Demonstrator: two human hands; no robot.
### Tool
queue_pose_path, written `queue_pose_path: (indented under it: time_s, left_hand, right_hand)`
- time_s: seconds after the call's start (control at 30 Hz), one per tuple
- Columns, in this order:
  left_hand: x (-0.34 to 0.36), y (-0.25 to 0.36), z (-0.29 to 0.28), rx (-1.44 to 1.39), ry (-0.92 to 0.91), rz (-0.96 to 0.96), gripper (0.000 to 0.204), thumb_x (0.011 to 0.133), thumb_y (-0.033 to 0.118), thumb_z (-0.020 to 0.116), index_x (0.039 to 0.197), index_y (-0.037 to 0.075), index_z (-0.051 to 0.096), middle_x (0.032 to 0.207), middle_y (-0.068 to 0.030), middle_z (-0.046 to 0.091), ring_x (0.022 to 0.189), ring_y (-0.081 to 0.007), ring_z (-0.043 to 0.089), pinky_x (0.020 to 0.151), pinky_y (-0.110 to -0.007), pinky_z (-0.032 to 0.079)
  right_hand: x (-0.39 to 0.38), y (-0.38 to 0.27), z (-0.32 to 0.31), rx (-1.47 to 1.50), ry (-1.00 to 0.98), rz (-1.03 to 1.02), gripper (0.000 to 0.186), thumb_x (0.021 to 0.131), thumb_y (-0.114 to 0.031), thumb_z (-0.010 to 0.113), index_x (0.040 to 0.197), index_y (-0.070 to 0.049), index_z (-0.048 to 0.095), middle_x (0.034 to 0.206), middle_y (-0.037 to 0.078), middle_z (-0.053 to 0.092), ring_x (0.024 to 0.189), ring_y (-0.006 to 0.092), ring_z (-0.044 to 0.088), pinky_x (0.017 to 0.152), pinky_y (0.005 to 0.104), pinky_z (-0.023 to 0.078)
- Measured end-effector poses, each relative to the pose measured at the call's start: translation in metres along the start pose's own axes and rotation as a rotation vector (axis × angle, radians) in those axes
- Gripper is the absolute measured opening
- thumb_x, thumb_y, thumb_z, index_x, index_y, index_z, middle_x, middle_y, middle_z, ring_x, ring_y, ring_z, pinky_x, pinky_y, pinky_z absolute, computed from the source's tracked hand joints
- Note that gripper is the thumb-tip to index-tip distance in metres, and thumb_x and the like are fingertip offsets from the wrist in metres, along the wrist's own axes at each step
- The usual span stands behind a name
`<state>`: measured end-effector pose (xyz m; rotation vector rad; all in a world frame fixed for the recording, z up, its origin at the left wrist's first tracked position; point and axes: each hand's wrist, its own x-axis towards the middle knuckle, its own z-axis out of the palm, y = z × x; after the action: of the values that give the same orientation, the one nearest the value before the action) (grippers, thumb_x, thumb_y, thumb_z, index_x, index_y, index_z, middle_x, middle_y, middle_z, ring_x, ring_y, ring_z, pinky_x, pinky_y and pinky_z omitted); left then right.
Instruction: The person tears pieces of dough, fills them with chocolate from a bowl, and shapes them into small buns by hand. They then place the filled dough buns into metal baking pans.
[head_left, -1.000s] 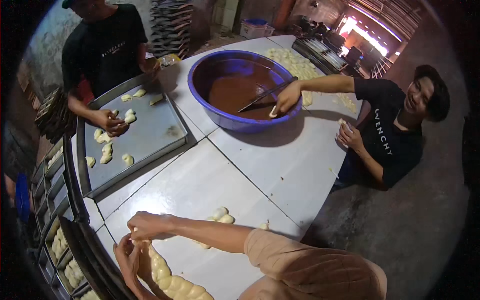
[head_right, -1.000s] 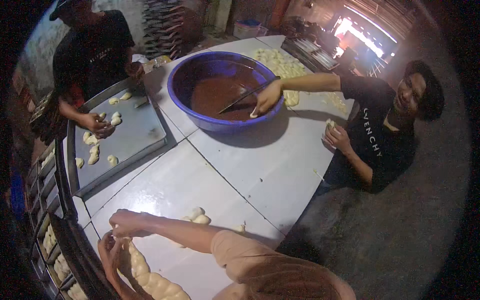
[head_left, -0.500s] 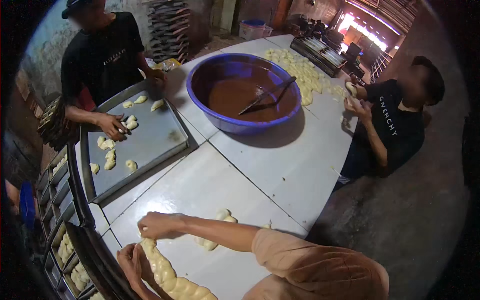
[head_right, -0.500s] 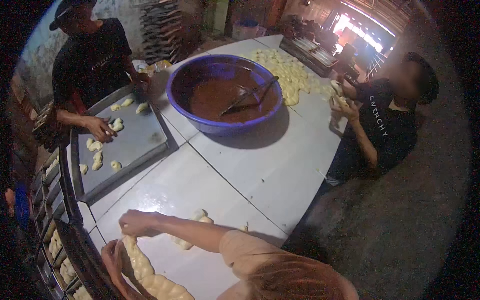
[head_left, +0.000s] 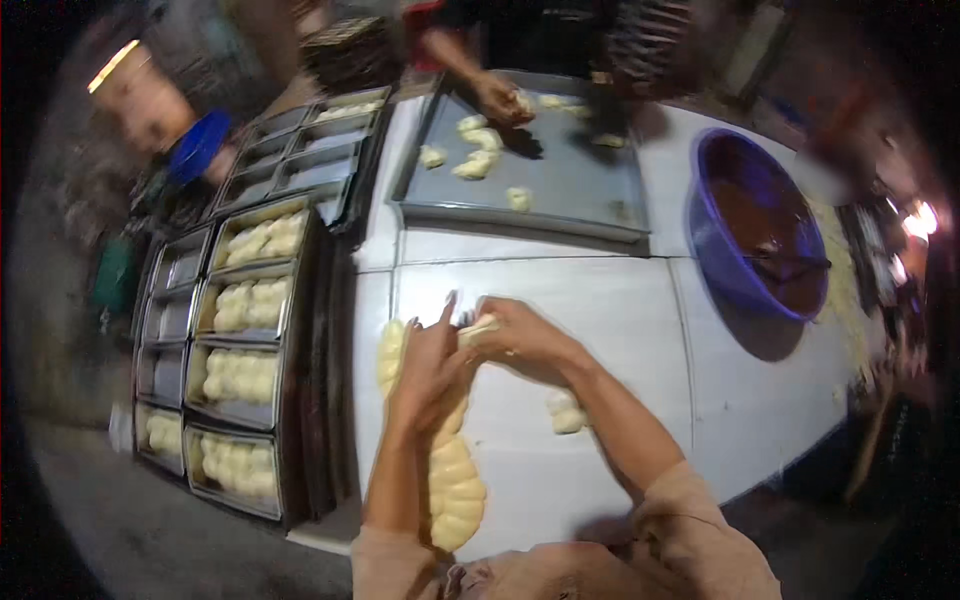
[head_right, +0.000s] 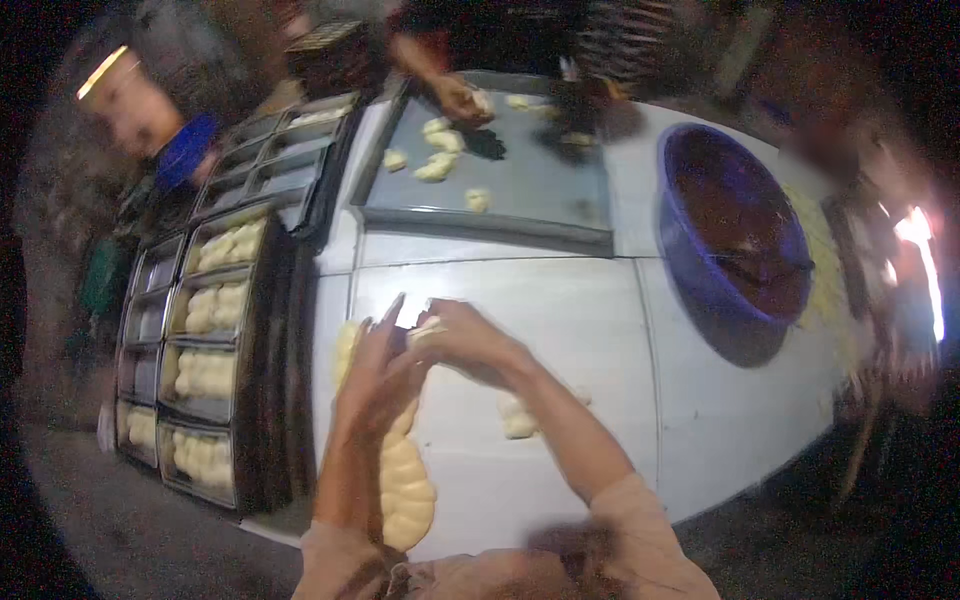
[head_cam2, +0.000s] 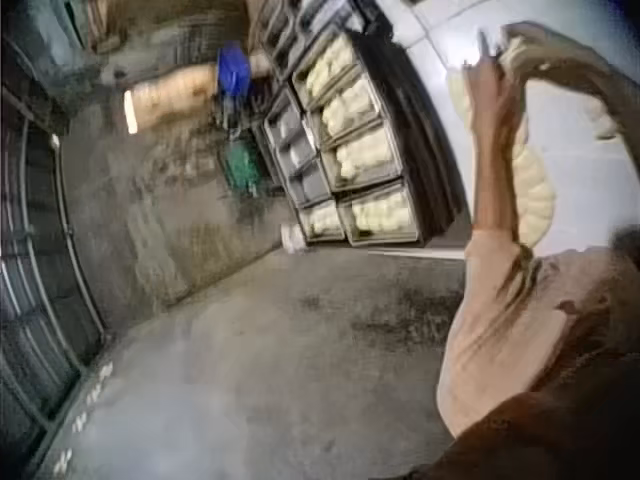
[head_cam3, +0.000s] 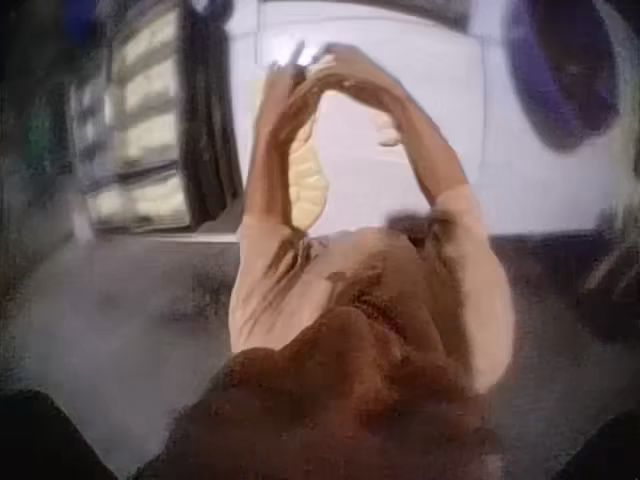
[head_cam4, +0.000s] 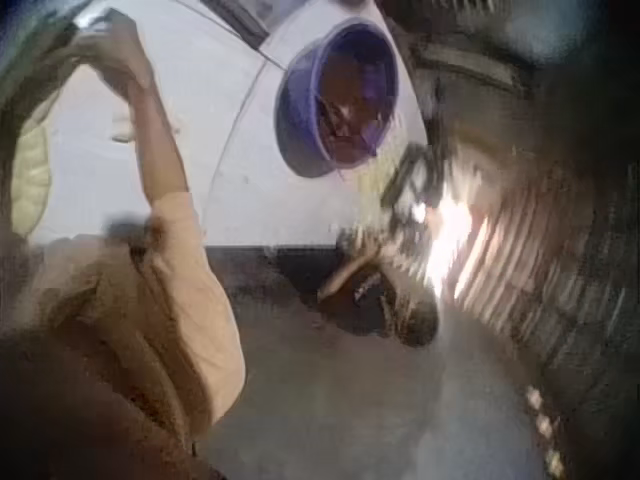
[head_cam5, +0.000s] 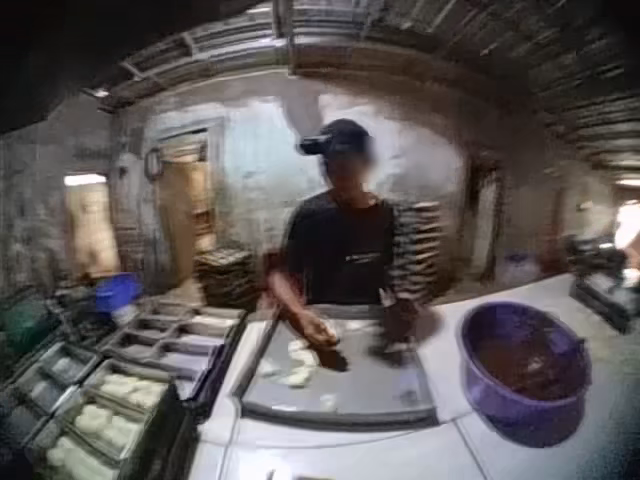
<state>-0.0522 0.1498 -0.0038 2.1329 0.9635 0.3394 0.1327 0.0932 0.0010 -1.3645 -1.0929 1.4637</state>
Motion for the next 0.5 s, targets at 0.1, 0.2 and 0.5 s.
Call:
queue_pose_path:
  time_s: [0.1,0.2,0.5]
  left_hand:
    - [-0.005,-0.012,-0.006,-0.089,0.048,-0.039,0.069,0.089,0.022,0.071,0.148,0.001,0.043,0.095,-0.0135,0.068,0.1,-0.0256,0.06,0.118,-0.041,0.024]
    - [-0.013,-0.012,-0.02,-0.154,-0.039,-0.101,0.069,0.088,0.024,0.069,0.148,0.003,0.044,0.103,-0.0188,0.068,0.106,-0.033,0.058,0.113,-0.041,0.032]
    - [-0.005,-0.015,-0.003,0.155,0.056,0.14,0.029,0.086,0.023,0.07,0.111,0.007,0.071,0.091,-0.0126,0.072,0.09,-0.0332,0.066,0.108,-0.058,0.032]
  right_hand:
    - [0.009,0.001,-0.001,-0.04,-0.042,0.082,0.036,0.081,-0.013,0.074,0.111,0.002,0.061,0.097,0.01,0.066,0.087,0.0152,0.064,0.076,0.0297,0.054]
    - [0.015,0.01,0.007,0.014,-0.087,0.073,0.045,0.083,-0.018,0.074,0.122,-0.001,0.059,0.099,0.007,0.066,0.087,0.0137,0.064,0.073,0.0283,0.052]
    - [0.007,0.008,0.018,-0.128,0.077,-0.049,0.029,0.081,-0.017,0.072,0.102,0.003,0.069,0.093,0.014,0.072,0.084,0.0177,0.067,0.076,0.0334,0.054]
